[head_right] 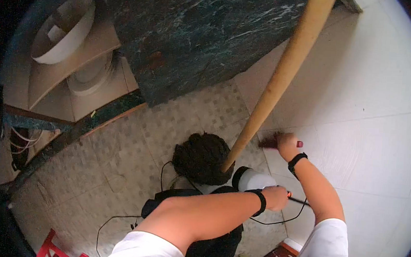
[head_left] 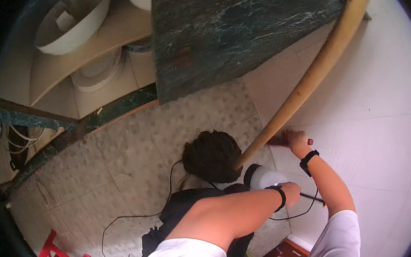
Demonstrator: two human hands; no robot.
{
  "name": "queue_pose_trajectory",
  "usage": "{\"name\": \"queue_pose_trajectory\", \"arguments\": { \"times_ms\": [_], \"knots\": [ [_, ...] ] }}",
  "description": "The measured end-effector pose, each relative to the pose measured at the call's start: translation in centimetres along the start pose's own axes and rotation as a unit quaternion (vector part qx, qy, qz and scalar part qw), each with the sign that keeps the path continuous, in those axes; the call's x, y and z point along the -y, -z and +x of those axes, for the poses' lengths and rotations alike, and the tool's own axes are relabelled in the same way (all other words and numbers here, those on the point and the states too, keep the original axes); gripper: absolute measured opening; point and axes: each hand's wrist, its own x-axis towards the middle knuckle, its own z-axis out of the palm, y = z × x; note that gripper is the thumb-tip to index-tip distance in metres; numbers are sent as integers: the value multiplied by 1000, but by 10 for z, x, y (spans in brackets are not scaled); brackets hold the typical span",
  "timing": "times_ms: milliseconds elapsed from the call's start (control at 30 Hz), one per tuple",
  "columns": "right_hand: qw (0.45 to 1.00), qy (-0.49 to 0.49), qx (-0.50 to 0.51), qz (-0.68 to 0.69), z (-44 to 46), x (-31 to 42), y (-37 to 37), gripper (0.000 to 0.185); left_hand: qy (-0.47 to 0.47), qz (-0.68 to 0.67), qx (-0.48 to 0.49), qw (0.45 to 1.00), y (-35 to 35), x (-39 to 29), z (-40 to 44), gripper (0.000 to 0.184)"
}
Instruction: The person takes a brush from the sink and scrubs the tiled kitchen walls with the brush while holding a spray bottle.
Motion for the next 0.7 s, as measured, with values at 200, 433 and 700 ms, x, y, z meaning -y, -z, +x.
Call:
{"name": "queue_pose_trajectory", "arguments": {
  "times_ms": [200,433,700],
  "knots": [
    [997,58,44,-30,83,-16,-25,33,-12,-55,-39,998,17,13,-20,33],
    [958,36,-241,-151,157,19,27,40,-39,-85,-68,993,49,13,-47,34],
    [979,147,-49,-134,29,-39,-11,39,-115,-6,-27,993,44,21,-31,33]
  ]
}}
